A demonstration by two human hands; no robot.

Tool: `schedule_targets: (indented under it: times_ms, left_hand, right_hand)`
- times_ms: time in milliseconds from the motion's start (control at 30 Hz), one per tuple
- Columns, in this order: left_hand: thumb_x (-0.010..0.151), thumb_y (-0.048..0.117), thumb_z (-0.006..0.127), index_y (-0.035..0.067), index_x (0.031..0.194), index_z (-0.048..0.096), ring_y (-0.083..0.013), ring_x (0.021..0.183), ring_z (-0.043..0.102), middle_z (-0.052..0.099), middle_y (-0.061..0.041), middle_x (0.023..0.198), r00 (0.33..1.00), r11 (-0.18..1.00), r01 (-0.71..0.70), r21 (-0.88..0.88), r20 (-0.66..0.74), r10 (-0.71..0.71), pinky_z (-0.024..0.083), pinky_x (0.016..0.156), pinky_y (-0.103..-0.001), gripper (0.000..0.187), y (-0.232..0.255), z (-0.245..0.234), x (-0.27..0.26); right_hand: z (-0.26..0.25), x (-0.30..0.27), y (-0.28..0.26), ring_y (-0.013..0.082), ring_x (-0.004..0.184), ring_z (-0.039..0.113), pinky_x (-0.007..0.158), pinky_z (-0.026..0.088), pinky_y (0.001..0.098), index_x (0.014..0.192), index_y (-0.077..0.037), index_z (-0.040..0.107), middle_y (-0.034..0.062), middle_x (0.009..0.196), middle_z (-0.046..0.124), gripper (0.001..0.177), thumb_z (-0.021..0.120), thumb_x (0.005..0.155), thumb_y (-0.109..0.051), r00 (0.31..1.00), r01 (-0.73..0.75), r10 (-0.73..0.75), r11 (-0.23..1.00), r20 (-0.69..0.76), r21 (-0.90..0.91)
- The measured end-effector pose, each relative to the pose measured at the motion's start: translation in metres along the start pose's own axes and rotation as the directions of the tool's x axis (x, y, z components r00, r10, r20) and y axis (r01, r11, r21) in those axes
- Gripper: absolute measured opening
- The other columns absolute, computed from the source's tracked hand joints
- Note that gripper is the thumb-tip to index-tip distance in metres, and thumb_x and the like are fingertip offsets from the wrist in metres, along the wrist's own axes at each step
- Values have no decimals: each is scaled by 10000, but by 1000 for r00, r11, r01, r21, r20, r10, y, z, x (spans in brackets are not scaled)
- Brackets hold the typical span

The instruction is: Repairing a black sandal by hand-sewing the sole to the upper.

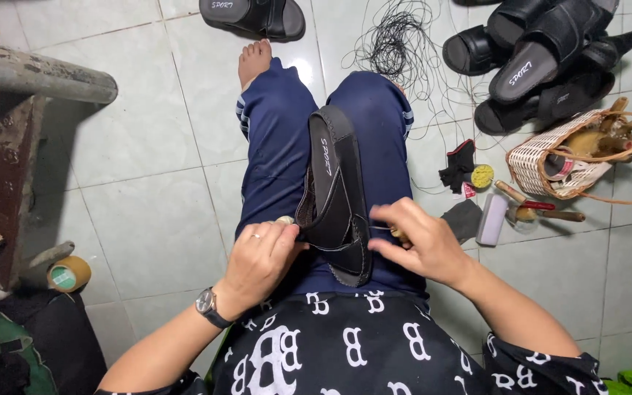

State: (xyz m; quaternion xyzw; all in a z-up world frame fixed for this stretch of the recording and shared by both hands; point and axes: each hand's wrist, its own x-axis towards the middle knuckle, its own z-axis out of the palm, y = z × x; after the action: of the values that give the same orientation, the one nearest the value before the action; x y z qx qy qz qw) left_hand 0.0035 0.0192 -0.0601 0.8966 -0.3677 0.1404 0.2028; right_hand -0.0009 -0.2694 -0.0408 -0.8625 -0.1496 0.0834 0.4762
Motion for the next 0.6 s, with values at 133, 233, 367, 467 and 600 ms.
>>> schedule_targets:
  times_ms: [133,233,367,467,600]
  left_hand:
    - [817,134,692,-7,1096,589,-229,624,612,625,-99,795,996,990,84,-112,47,-79,477,555,-332,329,3,12,-18]
    - [821,132,698,-61,1162,500,-329,699,698,720,-158,764,879,758,467,-456,335,-340,532,651,-401,439,13,-29,14]
    - [864,85,671,9,1070,521,-146,706,718,713,-64,764,864,167,501,-849,481,-149,580,722,-253,266,25,-81,47]
    - [900,56,645,-31,1096,559,-210,742,726,719,-87,833,961,168,272,-948,276,-2,586,714,-283,231,29,-90,58]
    - [924,-23,416,-12,1247,499,-216,917,695,695,-34,904,992,629,118,-769,125,-34,538,947,-387,333,-6,-88,56]
  right_hand:
    - [13,-11,12,144,568,603,516,512,240,875,-86,736,42,859,606,91,708,789,-79,996,65,-49,973,-75,223]
    - [1,-1,-4,165,661,628,587,523,266,831,-15,727,145,944,638,76,691,789,-67,997,78,-63,865,-47,495]
    - [6,16,-22,168,678,568,628,475,254,1138,-16,627,87,803,615,236,569,910,-30,978,66,-144,896,148,438]
    - [10,32,-34,174,650,552,633,465,278,1099,-21,623,62,766,594,191,589,914,-56,952,162,-232,936,202,314]
    - [-9,26,-21,23,609,497,597,419,143,776,-57,634,71,1005,564,80,696,826,-64,962,-200,87,868,258,454]
